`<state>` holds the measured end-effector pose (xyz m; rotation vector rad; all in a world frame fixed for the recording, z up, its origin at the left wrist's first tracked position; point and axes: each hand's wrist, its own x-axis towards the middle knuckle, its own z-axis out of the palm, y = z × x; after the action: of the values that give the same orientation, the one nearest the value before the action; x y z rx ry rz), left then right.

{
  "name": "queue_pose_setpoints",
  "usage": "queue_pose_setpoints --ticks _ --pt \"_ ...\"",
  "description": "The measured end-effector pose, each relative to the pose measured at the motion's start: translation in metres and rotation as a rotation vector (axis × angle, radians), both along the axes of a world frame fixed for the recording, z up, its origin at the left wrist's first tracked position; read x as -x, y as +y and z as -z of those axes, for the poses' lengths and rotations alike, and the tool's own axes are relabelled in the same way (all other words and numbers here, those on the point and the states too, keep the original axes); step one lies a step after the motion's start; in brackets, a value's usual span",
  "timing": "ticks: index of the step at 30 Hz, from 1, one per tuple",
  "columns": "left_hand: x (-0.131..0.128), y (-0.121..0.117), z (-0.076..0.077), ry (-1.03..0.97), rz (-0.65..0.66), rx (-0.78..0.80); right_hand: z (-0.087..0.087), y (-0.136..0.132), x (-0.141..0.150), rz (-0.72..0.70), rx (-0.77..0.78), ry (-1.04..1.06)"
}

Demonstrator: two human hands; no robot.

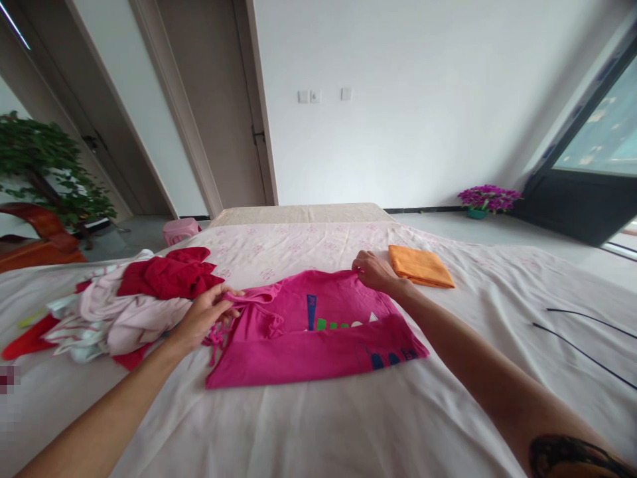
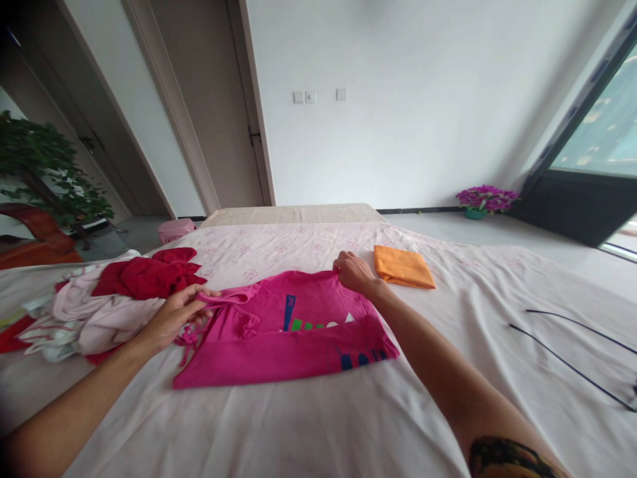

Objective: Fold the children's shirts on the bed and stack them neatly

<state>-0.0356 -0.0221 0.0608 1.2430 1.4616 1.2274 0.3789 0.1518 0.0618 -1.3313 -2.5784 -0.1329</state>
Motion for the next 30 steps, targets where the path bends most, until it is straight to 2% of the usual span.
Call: queue_pose_setpoints --ticks 6,10,16,21,27,30 --pt "-0.006 -0.042 -0.005 -0.34 0.047 0.008 -0.012 -0.037 -0.023 0.019 0.011 0.153" --pt "-0.012 -0.073 -0.004 -0.584 0.031 0.037 -0.021 -0.067 -0.037 -0.01 -0.003 0.259" --pt "-0.019 -0.105 0.009 -0.766 0.005 0.164 -0.009 -0.104 -0.058 -0.069 0.147 0.216" --pt "-0.02 -0.112 0.011 -0.744 -0.051 0.18 -0.01 -0.128 -0.064 -0.006 0.067 0.295" --pt "-0.022 -0.121 0.013 -0.574 -0.029 0.198 -0.024 -0.159 -0.066 -0.13 0.217 0.003" --pt "-0.019 -0.124 0.005 -0.432 0.004 0.258 -0.029 -0.159 -0.069 -0.123 0.174 0.033"
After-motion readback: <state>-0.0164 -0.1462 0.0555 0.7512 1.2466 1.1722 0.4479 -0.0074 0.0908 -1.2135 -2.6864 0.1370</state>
